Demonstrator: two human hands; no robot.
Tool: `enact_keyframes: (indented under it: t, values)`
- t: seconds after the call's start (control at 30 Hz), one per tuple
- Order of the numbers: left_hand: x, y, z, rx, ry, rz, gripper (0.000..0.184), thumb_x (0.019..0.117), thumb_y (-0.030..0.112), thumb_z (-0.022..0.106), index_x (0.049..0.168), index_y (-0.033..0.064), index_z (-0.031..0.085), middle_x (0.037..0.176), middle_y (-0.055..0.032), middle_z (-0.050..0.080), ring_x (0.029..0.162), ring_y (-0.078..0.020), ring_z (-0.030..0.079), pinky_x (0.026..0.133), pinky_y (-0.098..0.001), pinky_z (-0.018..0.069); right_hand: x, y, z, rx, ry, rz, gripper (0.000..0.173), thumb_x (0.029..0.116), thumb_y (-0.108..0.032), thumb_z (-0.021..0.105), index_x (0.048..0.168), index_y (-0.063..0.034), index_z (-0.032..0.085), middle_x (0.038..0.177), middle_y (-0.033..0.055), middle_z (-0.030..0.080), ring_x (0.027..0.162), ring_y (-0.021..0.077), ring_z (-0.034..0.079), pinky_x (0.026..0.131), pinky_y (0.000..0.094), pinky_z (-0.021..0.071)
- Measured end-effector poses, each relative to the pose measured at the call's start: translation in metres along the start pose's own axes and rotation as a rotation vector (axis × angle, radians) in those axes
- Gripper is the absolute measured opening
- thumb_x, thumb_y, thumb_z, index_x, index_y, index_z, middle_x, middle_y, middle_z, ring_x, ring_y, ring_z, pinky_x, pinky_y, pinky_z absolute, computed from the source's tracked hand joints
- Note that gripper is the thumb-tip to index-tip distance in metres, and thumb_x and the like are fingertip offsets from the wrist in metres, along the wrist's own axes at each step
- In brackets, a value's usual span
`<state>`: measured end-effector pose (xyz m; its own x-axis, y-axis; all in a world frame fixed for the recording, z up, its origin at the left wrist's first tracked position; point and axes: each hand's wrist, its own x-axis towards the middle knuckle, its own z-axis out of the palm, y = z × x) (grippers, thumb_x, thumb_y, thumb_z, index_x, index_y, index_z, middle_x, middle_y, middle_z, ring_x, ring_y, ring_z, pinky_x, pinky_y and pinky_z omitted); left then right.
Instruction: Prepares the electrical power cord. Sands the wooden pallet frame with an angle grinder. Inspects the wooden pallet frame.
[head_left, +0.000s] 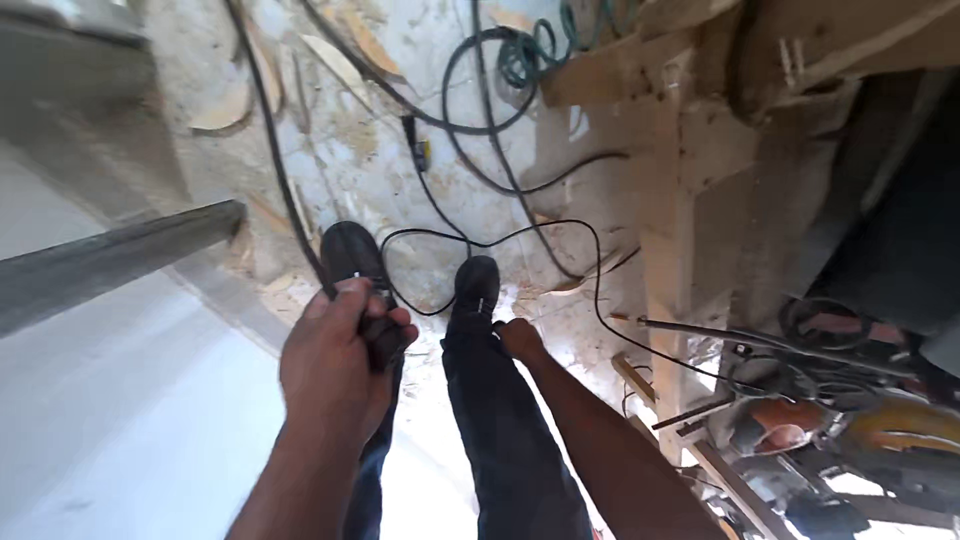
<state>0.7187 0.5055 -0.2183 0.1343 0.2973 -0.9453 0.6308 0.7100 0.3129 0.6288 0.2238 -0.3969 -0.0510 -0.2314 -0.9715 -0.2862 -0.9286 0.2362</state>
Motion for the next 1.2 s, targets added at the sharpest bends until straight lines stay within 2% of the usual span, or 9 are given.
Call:
enact_keyframes:
  t: [0.1,0.2,0.33,0.47,0.57,0.87,0.97,1.1,1.2]
  values:
    - [0.003,0.002,-0.004,-0.088,0.012,-0.060,0.018,0.1102,0.028,0.045,0.103,0.0132,0.054,0.075,-0.0002,0.057,0.064,-0.0136,0.063,0.065,-0.0349,0.0620,-0.077,-0.015,-0.033,0.137,0.221,-0.253,0.039,0.1095,-0.034,0.045,0.119,-0.0075,0.072,0.109,0.0182,0.073,0.104,0.0355,0.069,0.091,0.0604,0.0535]
    - [0.004,0.002,-0.004,-0.186,0.032,-0.127,0.019,0.1097,0.027,0.046,0.102,0.0124,0.055,0.077,-0.0012,0.057,0.068,-0.0154,0.064,0.069,-0.0379,0.0624,-0.177,-0.033,-0.063,0.414,0.289,-0.543,0.034,0.1093,-0.029,0.045,0.125,-0.0132,0.070,0.085,0.0039,0.068,0.069,0.0169,0.062,0.064,0.0396,0.0551]
    - [0.003,0.004,-0.004,-0.317,-0.008,-0.175,0.017,0.1083,0.026,0.049,0.103,0.0124,0.057,0.078,-0.0009,0.058,0.070,-0.0161,0.066,0.072,-0.0388,0.0627,-0.264,-0.057,-0.066,0.626,0.257,-0.701,0.030,0.1039,-0.026,0.052,0.121,-0.0152,0.074,0.087,-0.0044,0.070,0.069,0.0060,0.060,0.063,0.0296,0.0533]
    - [-0.004,0.010,-0.004,-0.360,-0.068,-0.230,0.016,0.1077,0.026,0.049,0.107,0.0111,0.056,0.080,-0.0029,0.058,0.070,-0.0171,0.067,0.070,-0.0391,0.0638,-0.270,-0.070,-0.047,0.518,0.370,-0.730,0.032,0.1050,-0.044,0.054,0.099,-0.0235,0.078,0.071,-0.0098,0.064,0.060,0.0049,0.057,0.054,0.0297,0.0498]
    - [-0.004,0.012,-0.009,-0.361,-0.090,-0.235,0.017,0.1085,0.027,0.048,0.109,0.0107,0.055,0.080,-0.0038,0.058,0.069,-0.0180,0.067,0.068,-0.0391,0.0638,-0.269,-0.071,-0.043,0.488,0.386,-0.736,0.035,0.1045,-0.046,0.054,0.089,-0.0232,0.076,0.065,-0.0095,0.059,0.056,0.0055,0.053,0.051,0.0301,0.0461]
    - [-0.005,0.011,-0.009,-0.220,-0.136,-0.215,0.021,0.1104,0.028,0.045,0.113,0.0096,0.054,0.081,-0.0040,0.057,0.068,-0.0174,0.066,0.068,-0.0387,0.0634,-0.274,-0.069,-0.040,0.508,0.302,-0.854,0.036,0.1067,-0.042,0.053,0.091,-0.0181,0.075,0.067,-0.0070,0.059,0.058,0.0052,0.052,0.053,0.0282,0.0458]
    - [-0.005,0.009,-0.009,-0.183,-0.168,-0.182,0.020,0.1102,0.028,0.045,0.114,0.0099,0.054,0.079,-0.0039,0.058,0.068,-0.0182,0.066,0.067,-0.0396,0.0633,-0.273,-0.071,-0.044,0.484,0.305,-0.779,0.037,0.1065,-0.046,0.049,0.099,-0.0205,0.076,0.068,-0.0081,0.060,0.058,0.0052,0.053,0.053,0.0292,0.0469]
    - [-0.007,0.009,-0.008,-0.185,-0.178,-0.171,0.019,0.1097,0.026,0.047,0.115,0.0092,0.054,0.078,-0.0046,0.058,0.066,-0.0183,0.066,0.065,-0.0391,0.0633,-0.271,-0.070,-0.039,0.529,0.244,-0.736,0.050,0.1063,-0.054,0.042,0.136,-0.0203,0.064,0.076,-0.0052,0.062,0.063,0.0094,0.057,0.057,0.0321,0.0519]
    - [-0.006,0.008,-0.006,-0.172,-0.164,-0.195,0.020,0.1101,0.028,0.046,0.115,0.0096,0.053,0.079,-0.0037,0.058,0.066,-0.0169,0.066,0.065,-0.0377,0.0636,-0.279,-0.077,-0.039,0.653,0.183,-0.775,0.047,0.1029,-0.033,0.057,0.146,-0.0143,0.054,0.079,-0.0036,0.059,0.064,0.0089,0.055,0.057,0.0282,0.0507]
